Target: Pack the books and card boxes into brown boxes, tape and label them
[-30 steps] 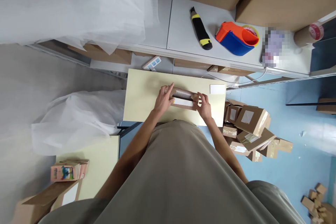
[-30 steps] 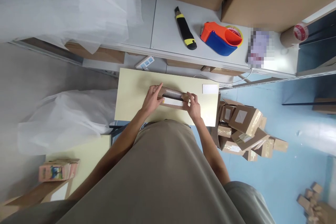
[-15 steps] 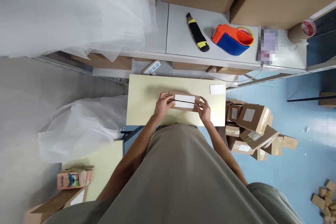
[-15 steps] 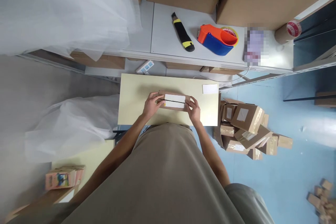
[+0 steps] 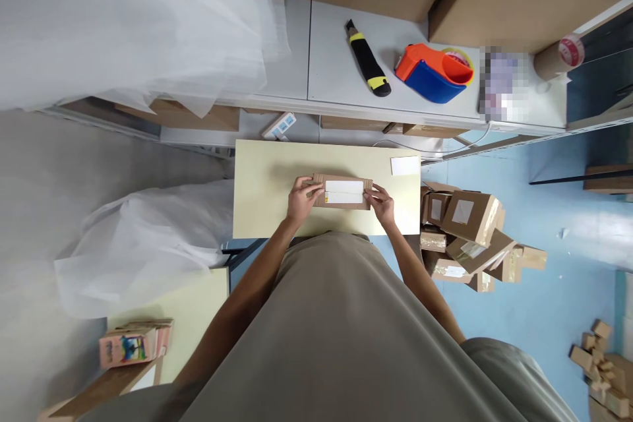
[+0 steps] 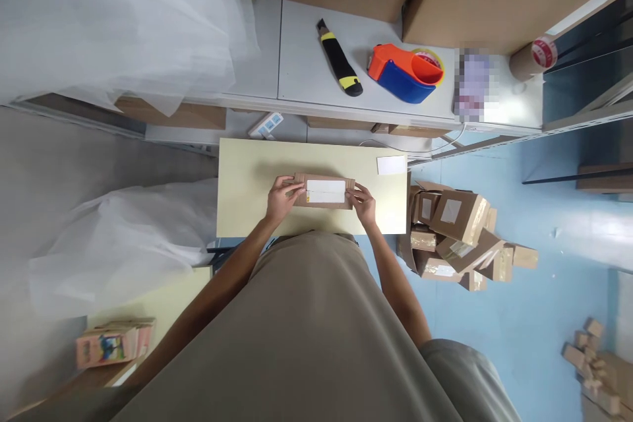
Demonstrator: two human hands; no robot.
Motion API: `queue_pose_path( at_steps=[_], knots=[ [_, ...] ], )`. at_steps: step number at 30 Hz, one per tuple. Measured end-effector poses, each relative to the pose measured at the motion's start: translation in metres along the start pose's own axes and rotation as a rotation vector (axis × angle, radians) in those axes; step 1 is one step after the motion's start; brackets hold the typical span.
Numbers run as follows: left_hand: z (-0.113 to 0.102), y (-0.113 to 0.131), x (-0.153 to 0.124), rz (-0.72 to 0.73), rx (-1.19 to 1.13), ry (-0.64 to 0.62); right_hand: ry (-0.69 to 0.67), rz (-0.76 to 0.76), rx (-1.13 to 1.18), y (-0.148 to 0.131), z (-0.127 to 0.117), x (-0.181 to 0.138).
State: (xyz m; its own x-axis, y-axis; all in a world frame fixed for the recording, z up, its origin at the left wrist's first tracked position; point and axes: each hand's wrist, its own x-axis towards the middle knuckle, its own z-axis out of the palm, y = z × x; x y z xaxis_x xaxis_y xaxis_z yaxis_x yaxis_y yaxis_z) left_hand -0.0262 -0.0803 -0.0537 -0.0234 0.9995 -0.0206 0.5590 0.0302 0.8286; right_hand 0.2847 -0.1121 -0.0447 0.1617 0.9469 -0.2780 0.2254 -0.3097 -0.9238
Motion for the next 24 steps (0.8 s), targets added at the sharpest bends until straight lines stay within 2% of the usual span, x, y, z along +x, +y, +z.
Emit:
queue_pose_path(
  at_steps=[9,17,24],
  knots=[
    [0.005,0.000,0.003,-0.025,-0.056,0.038,-0.002,0.090,0.043,0.000,0.000,0.016],
    [0.009,-0.001,0.008,-0.122,-0.136,0.069,0.020,0.109,-0.001,-0.009,0.004,0.018],
    [0.016,0.011,-0.010,-0.149,-0.158,0.080,0.030,0.109,-0.063,-0.017,-0.013,0.007]
  ],
)
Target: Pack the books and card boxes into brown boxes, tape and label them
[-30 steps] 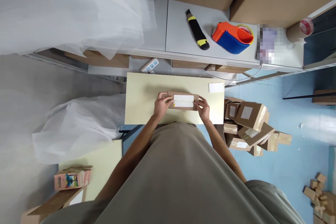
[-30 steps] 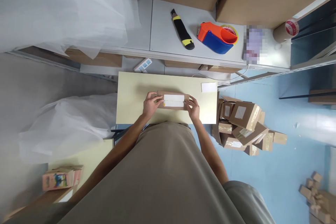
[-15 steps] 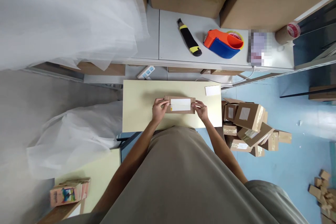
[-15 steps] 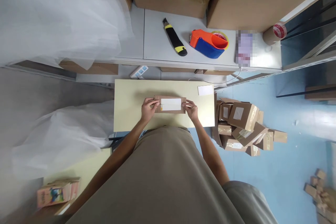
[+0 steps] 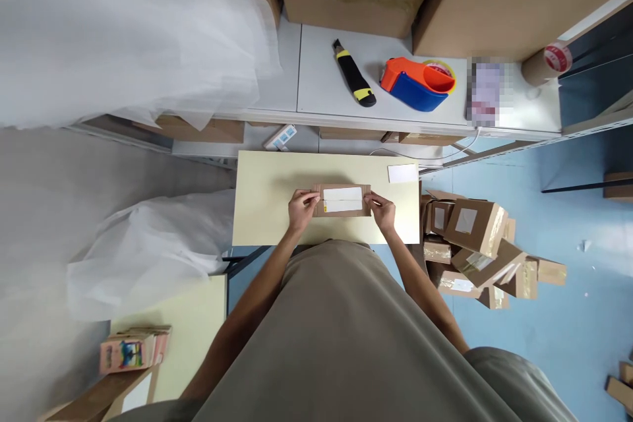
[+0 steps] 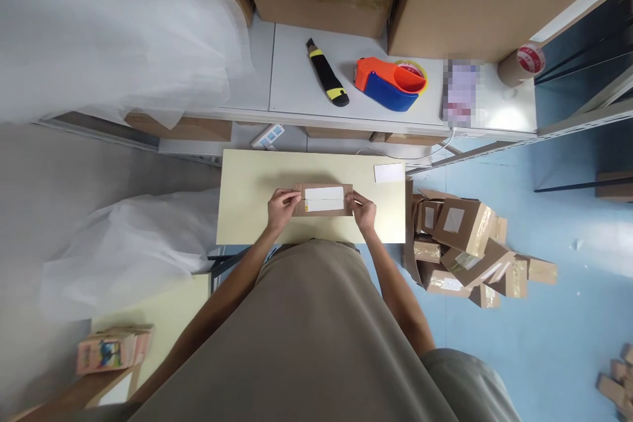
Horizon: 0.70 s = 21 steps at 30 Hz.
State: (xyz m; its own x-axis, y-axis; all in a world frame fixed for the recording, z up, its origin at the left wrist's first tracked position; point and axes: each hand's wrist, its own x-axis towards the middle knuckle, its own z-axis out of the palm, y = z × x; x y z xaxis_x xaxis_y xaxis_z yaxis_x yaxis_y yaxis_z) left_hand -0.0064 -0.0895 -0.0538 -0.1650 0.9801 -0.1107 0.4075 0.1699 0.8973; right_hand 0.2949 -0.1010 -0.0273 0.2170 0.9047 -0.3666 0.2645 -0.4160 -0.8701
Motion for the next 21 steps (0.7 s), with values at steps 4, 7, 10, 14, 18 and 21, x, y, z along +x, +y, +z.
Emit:
queue_pose_path(
  at_steps=[4,7,10,14,18,21],
  knots=[
    [0.009,0.004,-0.012,-0.008,-0.002,0.015,0.029,0.009,0.029,0.008,-0.004,-0.003],
    [0.011,0.007,-0.012,-0.016,-0.001,0.016,0.021,0.004,0.055,0.012,-0.004,-0.001],
    [0.009,0.010,-0.012,-0.017,0.006,0.015,-0.006,-0.008,0.091,0.013,-0.004,0.002],
    [0.009,0.015,-0.017,-0.021,0.016,0.036,-0.045,-0.059,0.076,0.014,-0.009,0.004],
    [0.008,0.020,-0.020,-0.023,0.015,0.030,-0.112,-0.138,0.063,0.012,-0.017,0.002],
    [0.004,0.026,-0.019,0.014,0.065,0.017,-0.146,-0.209,-0.012,0.008,-0.025,0.001]
  ],
)
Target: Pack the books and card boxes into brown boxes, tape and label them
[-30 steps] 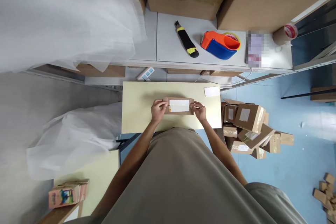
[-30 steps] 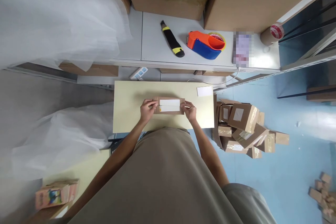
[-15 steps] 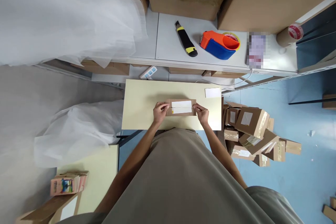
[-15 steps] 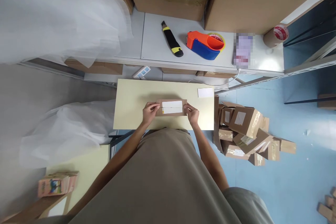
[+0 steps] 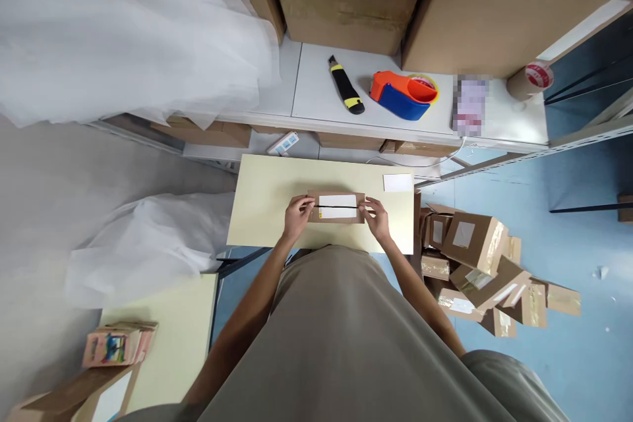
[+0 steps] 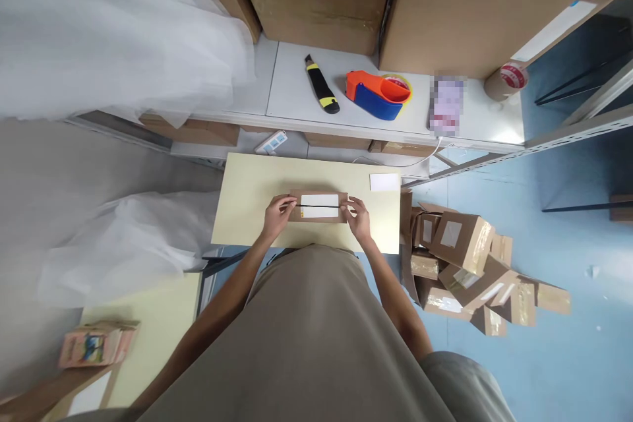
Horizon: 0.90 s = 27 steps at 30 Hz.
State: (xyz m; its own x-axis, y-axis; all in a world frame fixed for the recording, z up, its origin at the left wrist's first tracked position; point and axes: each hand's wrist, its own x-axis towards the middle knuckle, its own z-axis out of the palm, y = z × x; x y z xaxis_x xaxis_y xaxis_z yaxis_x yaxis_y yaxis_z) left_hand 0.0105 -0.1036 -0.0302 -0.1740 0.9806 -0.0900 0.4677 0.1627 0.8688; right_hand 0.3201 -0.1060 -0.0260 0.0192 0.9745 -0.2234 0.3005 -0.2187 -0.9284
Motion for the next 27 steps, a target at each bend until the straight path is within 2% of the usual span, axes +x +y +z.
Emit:
queue_pose_path(
  at_steps=[3,6,9,13,15,18,20,22,25,27],
  knots=[
    [-0.005,0.015,0.005,0.112,0.100,0.044,-0.015,-0.101,-0.106,-0.013,-0.010,0.003],
    [-0.005,0.046,0.020,0.232,0.149,0.091,0.006,-0.255,-0.206,-0.044,-0.029,0.019],
    [-0.001,0.099,0.047,0.356,0.142,0.107,0.095,-0.447,-0.304,-0.097,-0.056,0.049],
    [0.009,0.187,0.086,0.549,0.042,0.123,0.277,-0.642,-0.505,-0.180,-0.091,0.104],
    [0.014,0.227,0.099,0.646,-0.009,0.135,0.329,-0.679,-0.626,-0.210,-0.100,0.135],
    [0.021,0.269,0.105,0.743,-0.049,0.147,0.334,-0.627,-0.789,-0.229,-0.103,0.178],
    [0.024,0.283,0.103,0.774,-0.069,0.142,0.315,-0.562,-0.861,-0.229,-0.101,0.199],
    [0.026,0.287,0.097,0.776,-0.090,0.127,0.290,-0.521,-0.903,-0.225,-0.099,0.212],
    [0.024,0.277,0.083,0.739,-0.129,0.098,0.283,-0.514,-0.905,-0.217,-0.100,0.212],
    [0.020,0.263,0.071,0.690,-0.154,0.086,0.293,-0.506,-0.875,-0.211,-0.102,0.197]
  ],
)
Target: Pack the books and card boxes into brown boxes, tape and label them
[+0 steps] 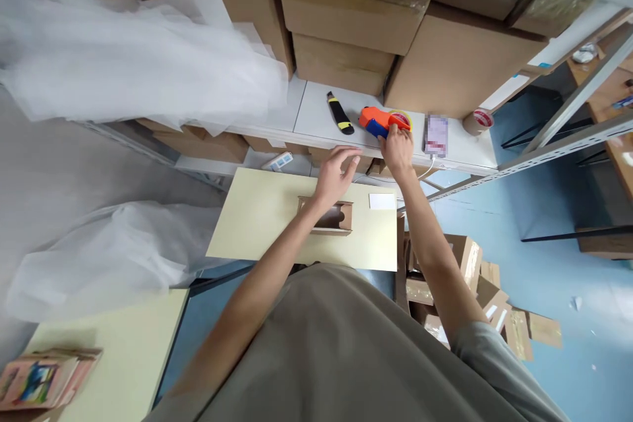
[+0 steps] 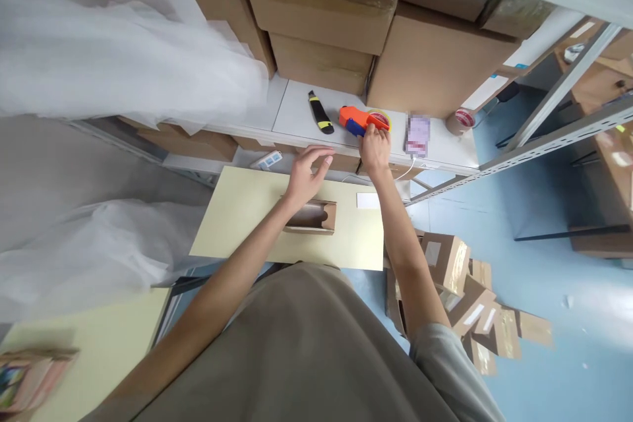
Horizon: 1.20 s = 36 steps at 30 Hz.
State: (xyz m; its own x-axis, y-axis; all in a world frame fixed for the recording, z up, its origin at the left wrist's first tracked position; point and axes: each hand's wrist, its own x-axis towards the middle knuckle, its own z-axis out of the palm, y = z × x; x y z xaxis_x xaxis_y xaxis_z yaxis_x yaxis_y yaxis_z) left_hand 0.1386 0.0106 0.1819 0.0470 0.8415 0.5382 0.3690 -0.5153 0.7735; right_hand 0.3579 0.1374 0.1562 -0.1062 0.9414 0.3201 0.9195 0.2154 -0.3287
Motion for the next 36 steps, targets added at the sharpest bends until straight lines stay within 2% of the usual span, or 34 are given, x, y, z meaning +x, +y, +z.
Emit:
queue_pose_path(
  at_steps=[3,5,10,15,20,26,29,33,36],
  knots=[
    [-0.013,-0.003,-0.038,-0.122,-0.043,0.006,-0.015,0.030,0.106,-0.009,-0.011,-0.046],
    [-0.021,-0.003,-0.067,-0.217,-0.101,-0.001,-0.051,0.025,0.263,-0.025,-0.018,-0.088],
    [-0.039,0.001,-0.133,-0.427,-0.276,-0.017,-0.215,0.181,0.807,-0.091,-0.023,-0.182],
    [-0.072,0.004,-0.172,-0.549,-0.273,0.022,-0.340,0.317,1.117,-0.148,-0.012,-0.225],
    [-0.107,0.012,-0.179,-0.524,-0.212,0.053,-0.381,0.349,1.145,-0.180,-0.003,-0.235],
    [-0.133,0.011,-0.177,-0.517,-0.258,0.019,-0.375,0.381,1.078,-0.210,0.004,-0.235],
    [-0.154,0.000,-0.171,-0.586,-0.334,-0.036,-0.420,0.419,1.010,-0.221,0.003,-0.235],
    [-0.190,-0.027,-0.150,-0.728,-0.468,-0.056,-0.550,0.419,0.939,-0.227,-0.004,-0.235],
    [-0.214,-0.043,-0.128,-0.739,-0.463,-0.156,-0.618,0.375,0.821,-0.232,-0.011,-0.232]
  ],
)
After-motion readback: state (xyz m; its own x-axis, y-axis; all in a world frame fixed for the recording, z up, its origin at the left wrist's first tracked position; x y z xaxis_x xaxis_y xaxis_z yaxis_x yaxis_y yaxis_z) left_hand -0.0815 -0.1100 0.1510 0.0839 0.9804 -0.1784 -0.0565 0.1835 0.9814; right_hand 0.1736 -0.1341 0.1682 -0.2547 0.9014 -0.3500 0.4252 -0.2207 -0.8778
